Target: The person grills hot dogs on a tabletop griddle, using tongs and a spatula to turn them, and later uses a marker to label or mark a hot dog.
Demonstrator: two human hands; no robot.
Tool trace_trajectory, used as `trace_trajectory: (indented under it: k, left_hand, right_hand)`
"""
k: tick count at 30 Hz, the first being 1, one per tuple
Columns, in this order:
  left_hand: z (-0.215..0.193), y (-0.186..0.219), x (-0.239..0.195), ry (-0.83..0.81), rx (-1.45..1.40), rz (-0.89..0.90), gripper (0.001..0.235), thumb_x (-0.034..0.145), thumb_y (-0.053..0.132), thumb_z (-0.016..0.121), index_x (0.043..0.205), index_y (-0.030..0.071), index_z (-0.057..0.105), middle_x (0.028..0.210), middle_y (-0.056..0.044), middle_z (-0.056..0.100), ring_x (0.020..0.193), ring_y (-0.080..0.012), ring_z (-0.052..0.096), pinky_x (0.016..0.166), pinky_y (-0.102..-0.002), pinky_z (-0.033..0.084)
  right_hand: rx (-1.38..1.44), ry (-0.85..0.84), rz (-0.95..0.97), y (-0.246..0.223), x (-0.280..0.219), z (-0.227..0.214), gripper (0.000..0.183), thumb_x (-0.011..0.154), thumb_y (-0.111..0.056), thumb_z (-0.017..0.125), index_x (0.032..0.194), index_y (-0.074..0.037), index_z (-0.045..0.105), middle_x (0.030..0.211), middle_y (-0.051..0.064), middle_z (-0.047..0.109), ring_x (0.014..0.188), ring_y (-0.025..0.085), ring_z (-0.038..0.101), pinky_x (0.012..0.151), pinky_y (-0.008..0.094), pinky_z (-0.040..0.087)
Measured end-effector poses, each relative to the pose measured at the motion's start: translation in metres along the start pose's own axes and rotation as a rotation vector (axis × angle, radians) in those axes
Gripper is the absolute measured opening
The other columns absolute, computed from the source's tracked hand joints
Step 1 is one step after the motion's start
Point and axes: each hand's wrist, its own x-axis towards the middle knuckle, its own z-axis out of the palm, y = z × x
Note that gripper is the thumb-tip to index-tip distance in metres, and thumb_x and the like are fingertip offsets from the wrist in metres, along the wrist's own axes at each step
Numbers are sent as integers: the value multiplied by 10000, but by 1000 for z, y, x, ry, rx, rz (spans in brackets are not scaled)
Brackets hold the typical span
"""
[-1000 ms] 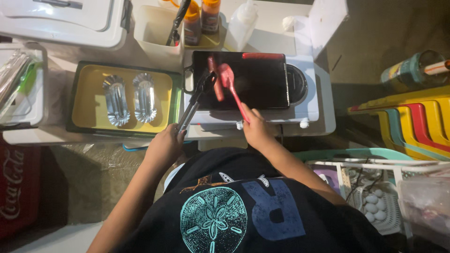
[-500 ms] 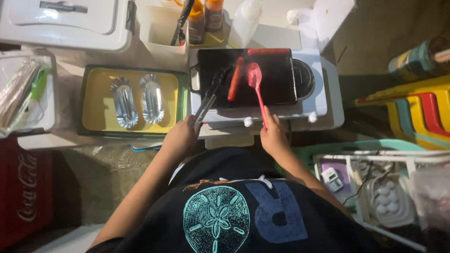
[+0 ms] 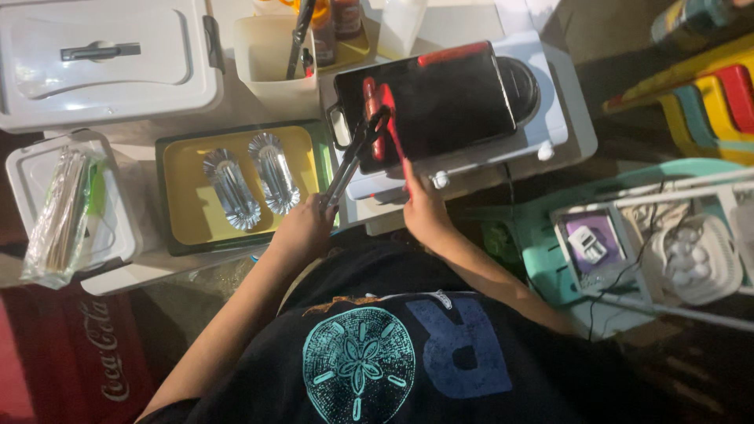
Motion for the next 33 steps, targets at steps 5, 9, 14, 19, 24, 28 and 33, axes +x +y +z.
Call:
trace_trajectory:
  k: [5, 9, 14, 19, 24, 28, 33]
  left_hand:
    - [1, 12, 21, -25, -28, 0, 339, 996, 321, 569, 1149, 20, 601, 980, -278, 702, 956, -474, 663, 841, -543, 512]
    - [-1, 23, 27, -36, -49, 47, 332, 1024, 312, 543, 1142, 6, 590, 993, -280, 698, 946, -472, 668, 841, -537, 518]
    - [-15, 14, 10, -58, -12, 31, 359, 1038, 302, 505, 1160, -31, 562, 968, -292, 687, 921, -473, 673, 805, -540, 525]
    - [-8, 3, -2, -48, 4, -2, 373, 1016, 311, 527, 1182, -19, 570, 929, -306, 694, 892, -494, 675, 801, -556, 523]
    - [1, -1, -3, -46, -27, -34, 358, 1017, 317, 549, 1139, -17, 595, 930, -304, 697, 914, -484, 680, 829, -550, 522]
    - [7, 12, 10, -8, -71, 20, 351, 1005, 306, 561, 1147, -11, 607, 946, -298, 702, 924, -482, 676, 832, -548, 516]
    - [4, 24, 11, 47, -93, 75, 364, 996, 285, 554, 1173, -31, 591, 935, -305, 700, 916, -479, 678, 825, -542, 521]
  right_hand:
    - [-8, 129, 124, 19, -16, -14, 750, 890, 123, 516, 1597, -73, 360, 1085, 161, 628, 997, 303, 659, 873, 366, 536]
    - [-59, 221, 67, 33, -32, -25, 734, 907, 128, 530, 1599, -57, 370, 1093, 163, 600, 992, 290, 637, 896, 358, 532]
    - [-37, 217, 13, 30, -29, -14, 772, 864, 137, 509, 1595, -8, 308, 1143, 198, 579, 1009, 299, 626, 879, 354, 527]
    - [54, 114, 24, 21, -10, 10, 763, 880, 125, 512, 1600, 4, 292, 1133, 177, 601, 1042, 306, 638, 911, 366, 526]
    - [42, 110, -39, 26, -4, 9, 780, 869, 136, 498, 1608, -9, 296, 1133, 177, 588, 1051, 308, 633, 914, 364, 529]
    - [13, 155, -19, 45, -14, -9, 779, 863, 138, 511, 1603, -22, 323, 1121, 170, 588, 1028, 303, 618, 918, 365, 521]
    - [18, 155, 33, 59, -14, -22, 771, 853, 132, 517, 1589, -14, 340, 1133, 166, 587, 1027, 289, 624, 920, 357, 519]
